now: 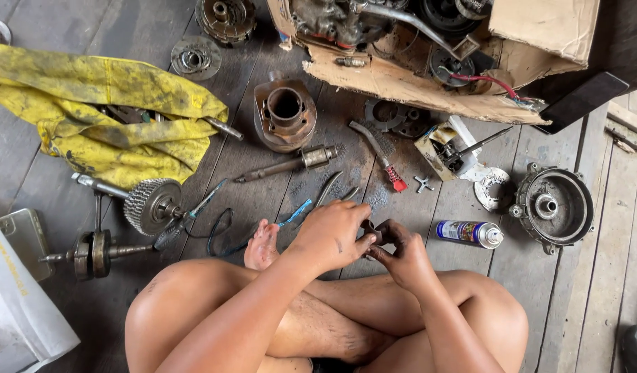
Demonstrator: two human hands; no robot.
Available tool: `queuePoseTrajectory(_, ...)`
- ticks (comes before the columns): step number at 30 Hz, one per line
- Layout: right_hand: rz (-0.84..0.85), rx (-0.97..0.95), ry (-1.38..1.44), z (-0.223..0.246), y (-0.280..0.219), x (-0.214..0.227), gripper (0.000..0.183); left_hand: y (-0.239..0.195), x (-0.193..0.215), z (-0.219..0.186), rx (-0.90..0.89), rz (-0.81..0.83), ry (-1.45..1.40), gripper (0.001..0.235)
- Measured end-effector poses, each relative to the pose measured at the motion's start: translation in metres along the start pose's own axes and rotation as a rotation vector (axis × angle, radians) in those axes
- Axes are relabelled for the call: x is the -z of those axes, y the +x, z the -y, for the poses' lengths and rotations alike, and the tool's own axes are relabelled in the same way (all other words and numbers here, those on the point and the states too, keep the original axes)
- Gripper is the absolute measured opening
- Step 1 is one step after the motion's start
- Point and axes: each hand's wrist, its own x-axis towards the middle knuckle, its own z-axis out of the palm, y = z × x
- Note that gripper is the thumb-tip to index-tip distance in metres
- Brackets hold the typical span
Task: Inspecting, cleaning, and organizing various disassembled motorcycle engine components on a wooden floor.
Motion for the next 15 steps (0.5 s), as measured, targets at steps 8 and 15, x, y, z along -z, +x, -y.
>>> queuePoseTrajectory(8, -0.005, 0.019, 0.087, 0.015, -0.002, 0.008, 0.017, 0.0, -0.011, 0.004, -0.041, 0.027, 0.025, 0.033)
queuePoseTrajectory(15, -0.01, 0.05, 0.072, 0.009, 0.0, 0.006, 0.016, 0.0, -0.015, 0.006, -0.04, 0.051, 0.017, 0.035)
